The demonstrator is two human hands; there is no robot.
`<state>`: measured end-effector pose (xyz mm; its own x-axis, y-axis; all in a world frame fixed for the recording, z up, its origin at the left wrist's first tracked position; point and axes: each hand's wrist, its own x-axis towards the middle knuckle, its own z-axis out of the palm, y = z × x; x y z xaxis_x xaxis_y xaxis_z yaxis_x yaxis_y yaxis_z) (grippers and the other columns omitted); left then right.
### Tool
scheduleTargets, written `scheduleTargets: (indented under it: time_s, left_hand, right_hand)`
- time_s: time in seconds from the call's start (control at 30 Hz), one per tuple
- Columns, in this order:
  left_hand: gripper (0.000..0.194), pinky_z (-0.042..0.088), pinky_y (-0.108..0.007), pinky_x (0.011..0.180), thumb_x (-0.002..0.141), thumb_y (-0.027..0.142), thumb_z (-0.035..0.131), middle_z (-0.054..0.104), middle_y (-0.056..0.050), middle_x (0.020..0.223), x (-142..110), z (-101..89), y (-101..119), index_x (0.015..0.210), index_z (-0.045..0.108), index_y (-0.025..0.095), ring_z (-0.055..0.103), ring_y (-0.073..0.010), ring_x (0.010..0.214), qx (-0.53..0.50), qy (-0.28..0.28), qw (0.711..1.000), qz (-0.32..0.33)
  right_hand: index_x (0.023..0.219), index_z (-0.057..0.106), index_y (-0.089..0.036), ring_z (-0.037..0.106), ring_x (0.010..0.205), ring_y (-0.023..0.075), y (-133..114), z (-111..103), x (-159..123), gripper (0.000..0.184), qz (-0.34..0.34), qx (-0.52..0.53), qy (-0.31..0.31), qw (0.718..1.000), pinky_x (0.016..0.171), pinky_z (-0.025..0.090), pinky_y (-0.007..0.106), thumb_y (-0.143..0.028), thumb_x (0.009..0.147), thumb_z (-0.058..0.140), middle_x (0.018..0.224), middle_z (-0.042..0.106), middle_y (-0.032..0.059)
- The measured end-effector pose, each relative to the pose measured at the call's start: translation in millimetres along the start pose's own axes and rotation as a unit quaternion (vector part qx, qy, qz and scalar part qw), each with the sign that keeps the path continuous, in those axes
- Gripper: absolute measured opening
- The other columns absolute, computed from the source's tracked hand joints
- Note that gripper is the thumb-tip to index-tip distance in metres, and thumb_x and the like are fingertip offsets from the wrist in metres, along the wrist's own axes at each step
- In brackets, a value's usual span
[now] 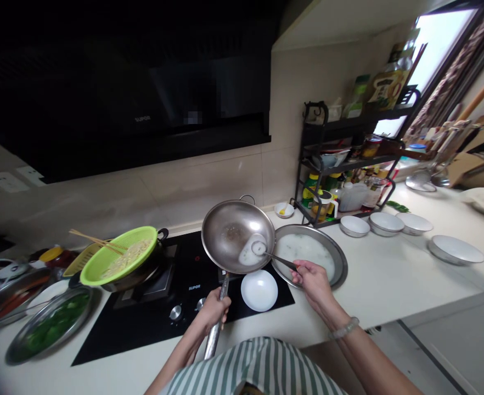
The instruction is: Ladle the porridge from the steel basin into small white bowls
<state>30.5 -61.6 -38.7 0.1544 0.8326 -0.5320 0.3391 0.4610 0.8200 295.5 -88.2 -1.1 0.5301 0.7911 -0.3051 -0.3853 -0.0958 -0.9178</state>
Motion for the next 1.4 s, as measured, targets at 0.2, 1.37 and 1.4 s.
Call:
scheduleTargets:
  time_s: [0.2, 1.37, 1.4]
  left_hand:
    - [0.018, 0.032, -0.018, 0.031, 0.077, 0.008, 0.045, 0.042, 0.010, 0.045, 2, -0.3, -3, 0.075, 0.036, 0.022, 0.040, -0.0090, 0.031, -0.003, 0.000, 1.000, 0.003]
    - [0.017, 0.034, -0.017, 0.032, 0.077, 0.008, 0.047, 0.043, 0.009, 0.045, -4, -0.4, 7, 0.076, 0.036, 0.021, 0.041, -0.0082, 0.032, 0.016, 0.000, 1.000, -0.010]
    - [0.017, 0.034, -0.017, 0.032, 0.077, 0.008, 0.047, 0.043, 0.009, 0.045, -5, -0.4, 7, 0.076, 0.036, 0.021, 0.041, -0.0081, 0.031, 0.015, -0.001, 1.000, -0.011]
  right_hand:
    - [0.069, 0.067, -0.011, 0.051, 0.040, 0.0102, -2, -3, -4, 0.013, 0.010, 0.003, 0.009, 1.000, 0.043, 0.044, 0.022, -0.012, 0.055, 0.068, 0.052, 0.065, 0.0069]
    - [0.096, 0.063, -0.019, 0.059, 0.055, 0.0194, 19, -113, 9, 0.023, -0.405, -0.423, 0.026, 0.810, 0.062, 0.051, 0.035, -0.025, 0.080, 0.047, 0.066, 0.061, 0.0050]
    - [0.100, 0.062, -0.019, 0.060, 0.058, 0.0190, 20, -116, 7, 0.024, -0.444, -0.439, 0.012, 0.781, 0.063, 0.051, 0.034, -0.023, 0.082, 0.046, 0.071, 0.061, 0.0063]
